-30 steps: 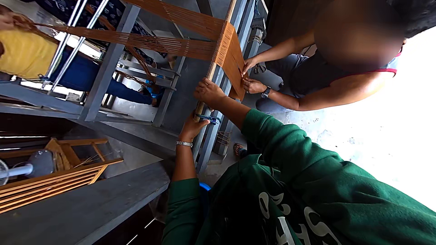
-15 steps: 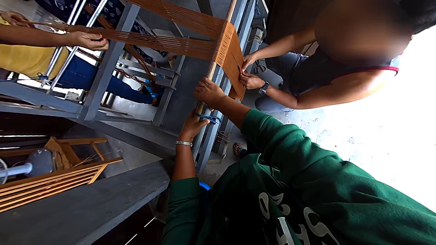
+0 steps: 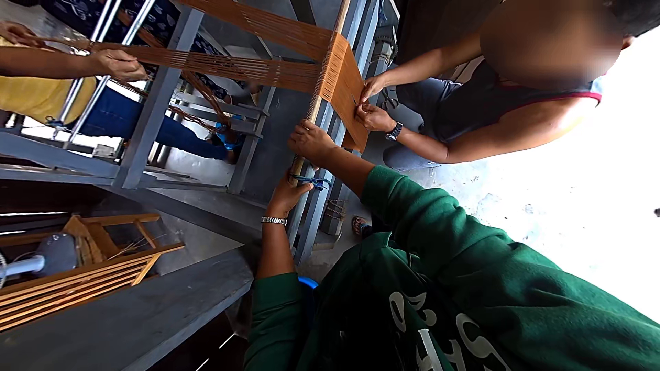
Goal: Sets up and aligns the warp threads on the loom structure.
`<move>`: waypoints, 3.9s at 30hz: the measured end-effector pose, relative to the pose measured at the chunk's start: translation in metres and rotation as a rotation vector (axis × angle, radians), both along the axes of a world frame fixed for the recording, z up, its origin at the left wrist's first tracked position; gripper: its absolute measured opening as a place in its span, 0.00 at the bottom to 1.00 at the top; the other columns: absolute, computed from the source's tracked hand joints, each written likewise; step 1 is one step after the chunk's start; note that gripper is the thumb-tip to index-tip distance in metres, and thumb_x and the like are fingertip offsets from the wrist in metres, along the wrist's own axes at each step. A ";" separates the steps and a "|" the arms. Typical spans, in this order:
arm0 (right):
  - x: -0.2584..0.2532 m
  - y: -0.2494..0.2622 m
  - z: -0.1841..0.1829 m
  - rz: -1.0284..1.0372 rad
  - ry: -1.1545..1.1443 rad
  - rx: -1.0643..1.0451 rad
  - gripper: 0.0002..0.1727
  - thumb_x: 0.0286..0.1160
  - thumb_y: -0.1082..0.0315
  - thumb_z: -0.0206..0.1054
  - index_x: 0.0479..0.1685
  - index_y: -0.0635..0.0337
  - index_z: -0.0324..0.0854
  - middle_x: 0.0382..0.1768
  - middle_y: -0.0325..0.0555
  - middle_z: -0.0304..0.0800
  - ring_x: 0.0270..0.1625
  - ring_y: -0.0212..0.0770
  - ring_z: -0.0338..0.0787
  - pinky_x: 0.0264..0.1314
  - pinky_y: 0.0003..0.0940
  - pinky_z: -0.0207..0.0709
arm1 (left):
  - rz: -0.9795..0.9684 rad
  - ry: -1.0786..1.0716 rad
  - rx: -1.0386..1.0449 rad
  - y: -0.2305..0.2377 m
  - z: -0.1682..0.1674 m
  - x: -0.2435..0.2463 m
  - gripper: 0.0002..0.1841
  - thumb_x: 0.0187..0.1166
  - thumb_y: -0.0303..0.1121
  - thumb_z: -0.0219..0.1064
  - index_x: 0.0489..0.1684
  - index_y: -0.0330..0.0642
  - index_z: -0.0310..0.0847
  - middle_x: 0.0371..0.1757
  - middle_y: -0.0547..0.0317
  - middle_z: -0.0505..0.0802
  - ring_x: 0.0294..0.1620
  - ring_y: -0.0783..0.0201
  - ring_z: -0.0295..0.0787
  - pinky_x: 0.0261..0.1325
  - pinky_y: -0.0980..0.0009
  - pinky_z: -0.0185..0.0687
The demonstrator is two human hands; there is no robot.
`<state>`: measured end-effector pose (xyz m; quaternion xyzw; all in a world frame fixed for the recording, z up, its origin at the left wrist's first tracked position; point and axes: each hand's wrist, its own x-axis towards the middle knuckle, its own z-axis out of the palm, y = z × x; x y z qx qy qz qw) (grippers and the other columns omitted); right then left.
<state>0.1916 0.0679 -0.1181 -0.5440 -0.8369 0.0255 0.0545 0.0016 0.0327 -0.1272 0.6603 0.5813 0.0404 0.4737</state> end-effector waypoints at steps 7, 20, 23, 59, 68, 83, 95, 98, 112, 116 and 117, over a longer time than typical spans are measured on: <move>0.000 -0.001 -0.001 -0.004 0.024 0.018 0.20 0.68 0.84 0.69 0.59 0.60 0.85 0.58 0.52 0.90 0.71 0.53 0.83 0.91 0.54 0.54 | 0.013 0.015 0.004 -0.006 0.010 0.004 0.40 0.72 0.37 0.82 0.86 0.47 0.65 0.70 0.39 0.87 0.69 0.47 0.87 0.71 0.45 0.81; 0.000 0.000 -0.001 -0.013 0.038 0.031 0.17 0.69 0.84 0.67 0.55 0.62 0.85 0.55 0.52 0.91 0.68 0.53 0.84 0.90 0.53 0.55 | 0.005 0.017 0.009 0.000 0.003 0.002 0.41 0.72 0.38 0.82 0.87 0.48 0.65 0.70 0.40 0.87 0.70 0.48 0.86 0.73 0.44 0.80; 0.000 0.001 -0.001 -0.016 0.047 0.040 0.15 0.72 0.84 0.64 0.54 0.62 0.85 0.54 0.52 0.91 0.68 0.53 0.85 0.90 0.53 0.56 | 0.031 -0.076 -0.004 0.001 -0.003 -0.004 0.47 0.71 0.45 0.83 0.91 0.53 0.57 0.75 0.44 0.85 0.72 0.52 0.85 0.73 0.49 0.82; 0.001 -0.011 -0.005 -0.073 0.205 -0.009 0.28 0.72 0.83 0.66 0.76 0.66 0.78 0.77 0.55 0.83 0.86 0.53 0.73 0.94 0.51 0.48 | 0.676 -0.748 -0.309 0.191 0.024 0.184 0.25 0.88 0.41 0.63 0.81 0.44 0.69 0.70 0.50 0.87 0.69 0.55 0.86 0.68 0.56 0.85; 0.000 -0.011 -0.004 -0.091 0.163 -0.032 0.28 0.76 0.81 0.63 0.79 0.65 0.76 0.79 0.53 0.81 0.87 0.51 0.71 0.95 0.47 0.45 | 0.542 -0.706 -0.064 0.184 0.014 0.180 0.23 0.97 0.46 0.48 0.65 0.36 0.78 0.52 0.50 0.94 0.52 0.59 0.94 0.58 0.60 0.90; -0.002 -0.008 -0.007 -0.106 0.363 0.035 0.24 0.79 0.81 0.60 0.73 0.61 0.82 0.73 0.49 0.87 0.83 0.50 0.76 0.93 0.45 0.48 | 0.506 -0.566 -0.042 0.184 0.013 0.178 0.33 0.95 0.58 0.41 0.80 0.38 0.64 0.59 0.47 0.92 0.53 0.56 0.94 0.54 0.56 0.91; 0.002 -0.013 -0.010 -0.129 0.344 0.069 0.25 0.79 0.83 0.58 0.75 0.65 0.80 0.76 0.53 0.85 0.86 0.52 0.74 0.95 0.44 0.48 | 0.493 -0.577 -0.038 0.174 0.016 0.181 0.28 0.94 0.51 0.52 0.80 0.37 0.66 0.59 0.46 0.91 0.54 0.57 0.93 0.54 0.60 0.92; 0.002 -0.014 -0.010 -0.123 0.355 0.100 0.24 0.78 0.83 0.59 0.73 0.63 0.82 0.73 0.52 0.87 0.83 0.51 0.77 0.93 0.45 0.51 | 0.495 -0.598 -0.049 0.176 0.014 0.179 0.27 0.94 0.50 0.52 0.79 0.37 0.67 0.58 0.47 0.92 0.53 0.57 0.94 0.54 0.59 0.92; 0.002 -0.012 -0.010 -0.107 0.344 0.044 0.25 0.78 0.82 0.61 0.75 0.62 0.81 0.76 0.50 0.85 0.84 0.50 0.75 0.94 0.48 0.48 | 0.490 -0.631 -0.104 0.174 0.016 0.177 0.27 0.94 0.49 0.53 0.82 0.40 0.65 0.66 0.48 0.90 0.59 0.57 0.93 0.59 0.60 0.91; 0.002 -0.012 -0.011 -0.109 0.336 0.083 0.24 0.77 0.82 0.61 0.73 0.61 0.82 0.74 0.49 0.86 0.83 0.49 0.77 0.93 0.47 0.51 | 0.520 -0.646 -0.100 0.174 0.016 0.178 0.27 0.93 0.48 0.56 0.81 0.38 0.65 0.59 0.46 0.93 0.52 0.56 0.95 0.54 0.59 0.94; 0.002 -0.012 -0.012 -0.109 0.331 0.099 0.24 0.77 0.82 0.61 0.73 0.61 0.82 0.73 0.49 0.87 0.81 0.48 0.78 0.92 0.46 0.52 | 0.529 -0.645 -0.097 0.174 0.016 0.178 0.28 0.92 0.48 0.57 0.81 0.38 0.65 0.58 0.46 0.93 0.51 0.56 0.96 0.53 0.59 0.94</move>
